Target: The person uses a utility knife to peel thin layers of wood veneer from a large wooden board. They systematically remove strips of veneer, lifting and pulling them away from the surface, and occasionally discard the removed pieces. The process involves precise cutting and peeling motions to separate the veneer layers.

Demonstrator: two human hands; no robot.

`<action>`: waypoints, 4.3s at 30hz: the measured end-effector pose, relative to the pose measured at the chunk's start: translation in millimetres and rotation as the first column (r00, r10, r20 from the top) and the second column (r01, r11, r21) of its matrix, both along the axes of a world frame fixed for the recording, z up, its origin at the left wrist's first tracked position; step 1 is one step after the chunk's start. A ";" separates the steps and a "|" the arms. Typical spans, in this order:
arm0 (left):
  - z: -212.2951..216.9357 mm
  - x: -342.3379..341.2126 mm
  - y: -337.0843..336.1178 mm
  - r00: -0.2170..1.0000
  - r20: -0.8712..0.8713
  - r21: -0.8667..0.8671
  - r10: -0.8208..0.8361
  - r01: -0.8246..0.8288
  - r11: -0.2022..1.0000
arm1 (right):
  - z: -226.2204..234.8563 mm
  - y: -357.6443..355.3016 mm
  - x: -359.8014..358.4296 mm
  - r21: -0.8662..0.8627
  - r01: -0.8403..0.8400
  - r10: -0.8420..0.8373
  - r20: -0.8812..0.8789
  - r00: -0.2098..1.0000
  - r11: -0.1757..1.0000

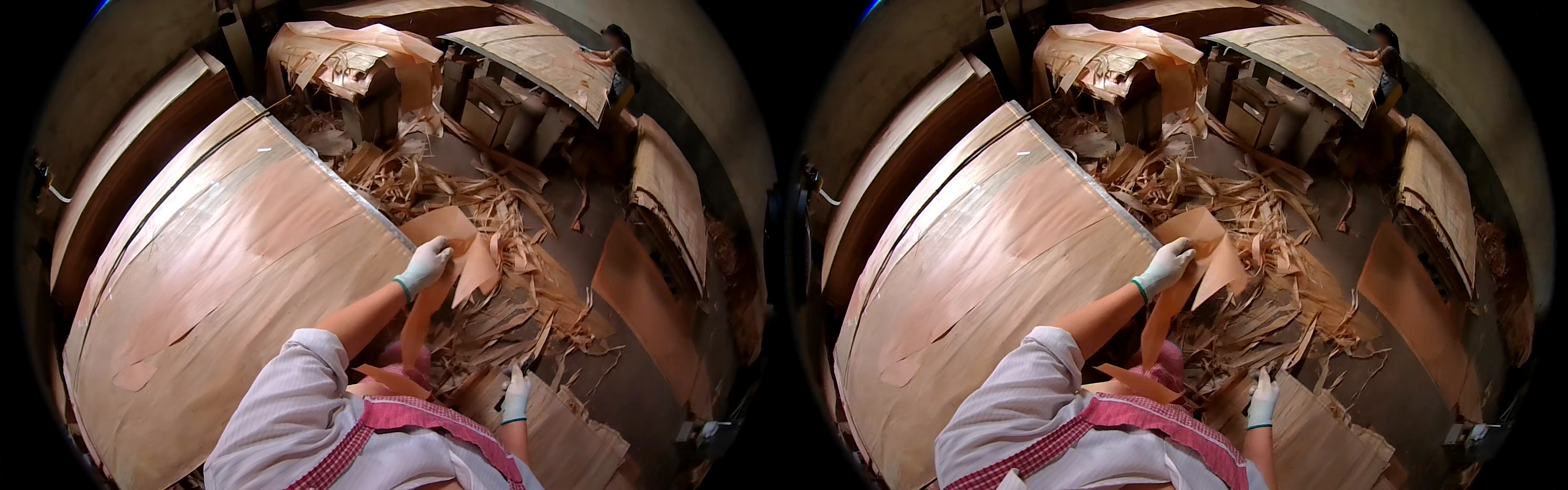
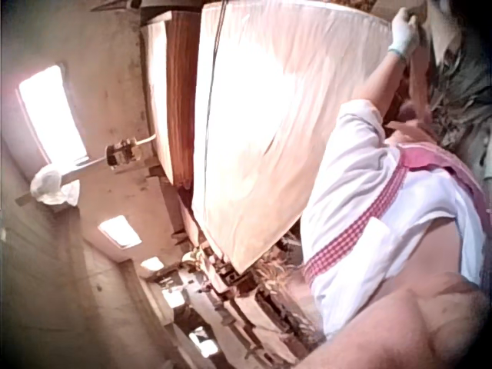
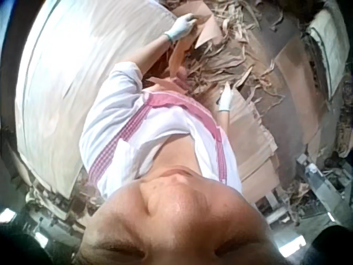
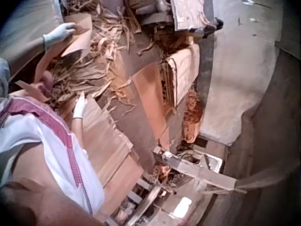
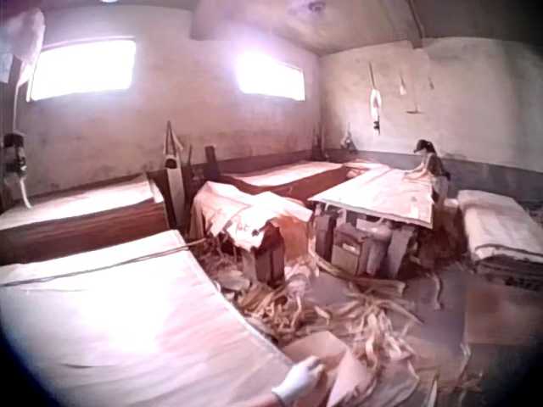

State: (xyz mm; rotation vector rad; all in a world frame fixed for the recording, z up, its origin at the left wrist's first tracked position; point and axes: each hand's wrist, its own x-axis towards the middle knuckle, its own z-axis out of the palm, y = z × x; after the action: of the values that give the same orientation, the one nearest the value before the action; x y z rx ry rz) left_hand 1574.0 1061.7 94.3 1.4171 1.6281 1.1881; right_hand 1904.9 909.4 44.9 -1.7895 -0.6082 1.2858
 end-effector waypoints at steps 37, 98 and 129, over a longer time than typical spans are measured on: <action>74.3 -204.4 540.4 0.995 0.032 0.151 0.091 -0.095 0.984 | 298.9 888.8 -247.1 0.710 -0.600 0.925 -0.217 0.312 0.369; -7.3 -736.1 1033.9 0.439 0.209 -0.362 0.874 -0.795 0.486 | 154.7 1325.2 -869.4 0.511 -0.803 0.841 0.540 0.022 -0.307; -153.7 -460.6 308.2 -0.247 -0.659 -0.429 0.710 -0.652 -0.625 | 146.2 839.1 -881.1 0.197 -0.667 0.692 0.105 -0.714 -0.718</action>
State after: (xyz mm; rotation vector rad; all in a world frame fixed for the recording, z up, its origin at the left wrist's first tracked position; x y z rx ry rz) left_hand 1113.4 1369.9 -59.4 -1.2775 2.7064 0.6271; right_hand 1023.9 1748.5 191.0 0.1270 -2.8422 2.2507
